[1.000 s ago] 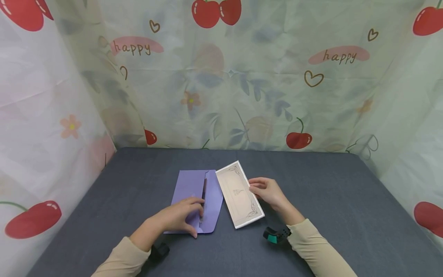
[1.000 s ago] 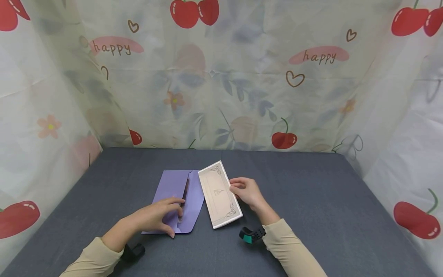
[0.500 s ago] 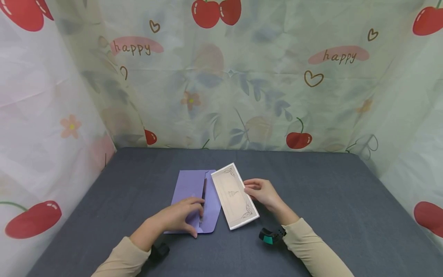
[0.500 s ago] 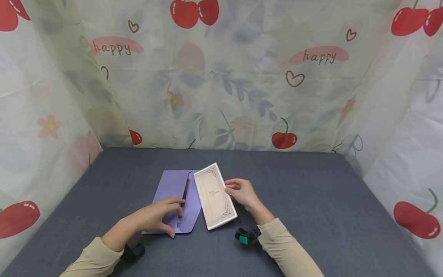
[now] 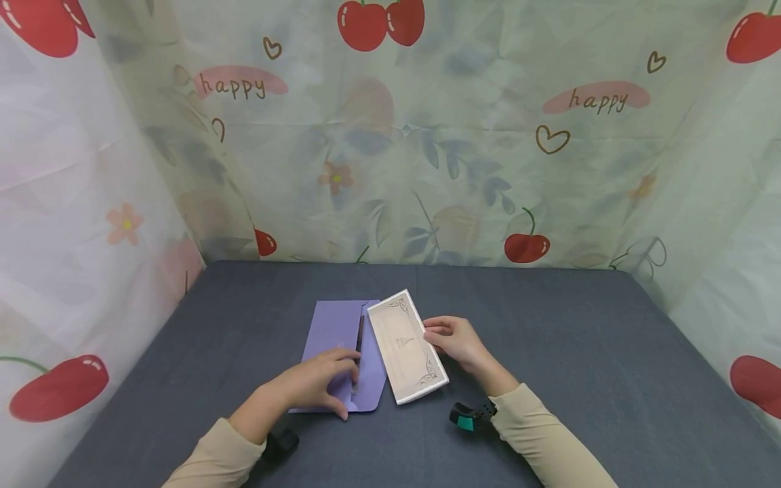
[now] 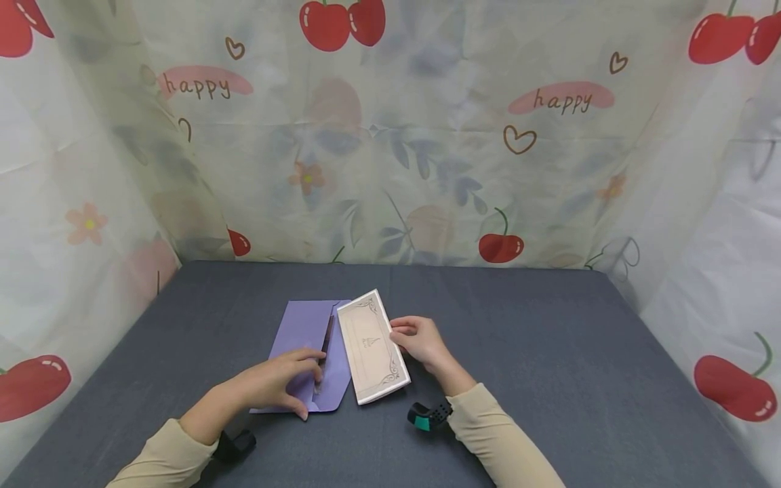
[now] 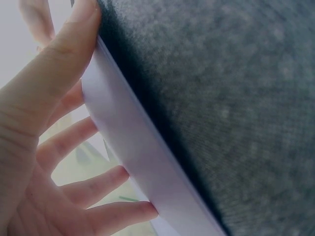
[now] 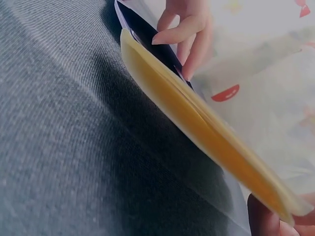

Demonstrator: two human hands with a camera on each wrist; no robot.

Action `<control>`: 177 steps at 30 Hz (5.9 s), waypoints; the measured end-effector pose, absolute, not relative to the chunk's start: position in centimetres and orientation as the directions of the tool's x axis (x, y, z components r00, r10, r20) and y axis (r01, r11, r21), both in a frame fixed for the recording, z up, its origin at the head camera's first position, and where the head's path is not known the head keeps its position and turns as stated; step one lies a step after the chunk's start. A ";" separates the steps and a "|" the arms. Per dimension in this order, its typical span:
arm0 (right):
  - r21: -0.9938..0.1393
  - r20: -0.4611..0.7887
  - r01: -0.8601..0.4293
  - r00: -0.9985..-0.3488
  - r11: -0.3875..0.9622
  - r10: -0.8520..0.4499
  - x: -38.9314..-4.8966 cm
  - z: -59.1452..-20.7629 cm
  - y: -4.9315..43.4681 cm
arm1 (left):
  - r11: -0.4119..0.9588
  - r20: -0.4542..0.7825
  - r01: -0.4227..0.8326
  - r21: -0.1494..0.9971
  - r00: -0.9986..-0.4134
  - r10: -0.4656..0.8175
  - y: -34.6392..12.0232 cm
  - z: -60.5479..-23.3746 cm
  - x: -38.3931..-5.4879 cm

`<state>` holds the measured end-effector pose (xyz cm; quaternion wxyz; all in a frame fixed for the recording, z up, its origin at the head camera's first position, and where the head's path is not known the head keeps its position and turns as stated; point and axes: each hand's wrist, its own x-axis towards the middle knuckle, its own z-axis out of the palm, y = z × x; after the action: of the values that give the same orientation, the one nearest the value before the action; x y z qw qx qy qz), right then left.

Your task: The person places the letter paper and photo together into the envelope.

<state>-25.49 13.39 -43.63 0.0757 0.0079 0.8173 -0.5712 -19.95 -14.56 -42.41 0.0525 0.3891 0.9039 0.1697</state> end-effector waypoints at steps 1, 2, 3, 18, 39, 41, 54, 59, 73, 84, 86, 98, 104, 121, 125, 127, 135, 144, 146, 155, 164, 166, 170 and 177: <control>-0.934 -0.131 0.098 -0.989 0.345 -0.074 -25.5 -43.7 13.3 | 0.644 0.029 0.680 0.351 -0.695 0.718 -14.5 -42.4 -19.9; -0.935 -0.129 0.095 -0.989 0.343 -0.077 -25.5 -43.7 13.2 | 0.646 0.026 0.678 0.351 -0.697 0.717 -14.5 -42.3 -19.9; -0.936 -0.128 0.093 -0.989 0.339 -0.080 -25.6 -43.7 13.1 | 0.647 0.024 0.676 0.352 -0.698 0.716 -14.5 -42.3 -19.9; -0.947 -0.138 0.109 -0.988 0.302 -0.075 -25.6 -43.9 12.3 | 0.635 0.027 0.686 0.357 -0.686 0.727 -14.6 -42.3 -19.9; -0.959 -0.134 0.101 -0.985 0.263 -0.111 -25.6 -44.0 10.6 | 0.624 0.052 0.704 0.339 -0.676 0.735 -14.6 -42.3 -19.8; -0.963 -0.133 0.100 -0.984 0.250 -0.118 -25.6 -44.0 10.4 | 0.627 0.050 0.702 0.338 -0.679 0.733 -14.6 -42.3 -19.8; -0.970 -0.120 0.084 -0.981 0.230 -0.150 -25.1 -43.8 9.6 | 0.651 0.007 0.669 0.359 -0.699 0.715 -14.4 -42.2 -19.9; -0.973 -0.120 0.081 -0.977 0.217 -0.173 -24.9 -44.0 9.3 | 0.660 -0.010 0.653 0.371 -0.708 0.706 -14.4 -42.2 -19.9; -0.961 -0.143 0.095 -0.974 0.258 -0.176 -24.5 -44.4 8.7 | 0.657 -0.011 0.659 0.366 -0.703 0.711 -14.3 -42.1 -19.9; -0.971 -0.136 0.096 -0.975 0.221 -0.174 -24.2 -44.4 7.8 | 0.653 0.001 0.667 0.358 -0.700 0.714 -14.3 -42.2 -19.9; -0.971 -0.134 0.094 -0.976 0.221 -0.174 -24.1 -44.5 7.7 | 0.652 0.003 0.668 0.357 -0.699 0.715 -14.4 -42.2 -19.9; -0.979 -0.065 0.028 -0.982 0.204 -0.176 -23.8 -44.5 7.3 | 0.660 -0.011 0.656 0.367 -0.706 0.708 -14.3 -42.1 -19.9; -0.981 -0.050 0.012 -0.981 0.196 -0.190 -23.7 -44.4 7.2 | 0.660 -0.012 0.656 0.368 -0.706 0.708 -14.3 -42.1 -19.9; -0.980 -0.038 -0.009 -0.972 0.200 -0.233 -23.5 -44.7 6.6 | 0.657 -0.008 0.661 0.363 -0.703 0.711 -14.3 -42.0 -20.0; -0.981 -0.024 -0.023 -0.971 0.192 -0.238 -23.4 -44.7 6.4 | 0.652 0.000 0.666 0.364 -0.700 0.714 -14.4 -42.0 -20.0; -0.982 -0.020 -0.025 -0.971 0.186 -0.239 -23.4 -44.8 6.3 | 0.648 0.005 0.669 0.364 -0.698 0.716 -14.4 -42.0 -20.0; -0.987 -0.001 -0.039 -0.969 0.157 -0.248 -23.3 -44.9 5.9 | 0.639 0.019 0.677 0.365 -0.691 0.722 -14.4 -42.1 -19.9; -0.985 -0.002 -0.043 -0.966 0.167 -0.260 -22.5 -43.4 5.6 | 0.641 0.024 0.679 0.358 -0.692 0.721 -14.4 -42.1 -19.9; -0.984 -0.003 -0.045 -0.964 0.175 -0.265 -22.2 -42.9 5.5 | 0.640 0.025 0.679 0.360 -0.692 0.721 -14.4 -42.1 -19.9; -0.983 -0.019 -0.029 -0.965 0.180 -0.262 -23.2 -44.6 5.3 | 0.642 0.021 0.677 0.360 -0.694 0.719 -14.4 -42.3 -20.0; -0.981 -0.043 -0.009 -0.963 0.192 -0.267 -23.5 -44.8 5.1 | 0.642 0.021 0.675 0.364 -0.695 0.719 -14.5 -42.3 -20.0; -0.982 -0.042 -0.010 -0.962 0.190 -0.269 -23.5 -44.8 5.1 | 0.645 0.016 0.670 0.368 -0.698 0.716 -14.5 -42.3 -20.0; -0.982 -0.037 -0.015 -0.962 0.187 -0.272 -23.6 -44.9 5.1 | 0.645 0.014 0.669 0.371 -0.698 0.716 -14.4 -42.2 -20.0; -0.980 -0.047 -0.010 -0.961 0.201 -0.274 -23.7 -44.8 5.0 | 0.652 0.004 0.657 0.379 -0.705 0.709 -14.4 -42.2 -20.1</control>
<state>-23.72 4.99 -44.78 0.1058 -0.0924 0.7676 -0.6254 -20.05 -14.40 -42.21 0.0725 0.3768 0.9059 0.1792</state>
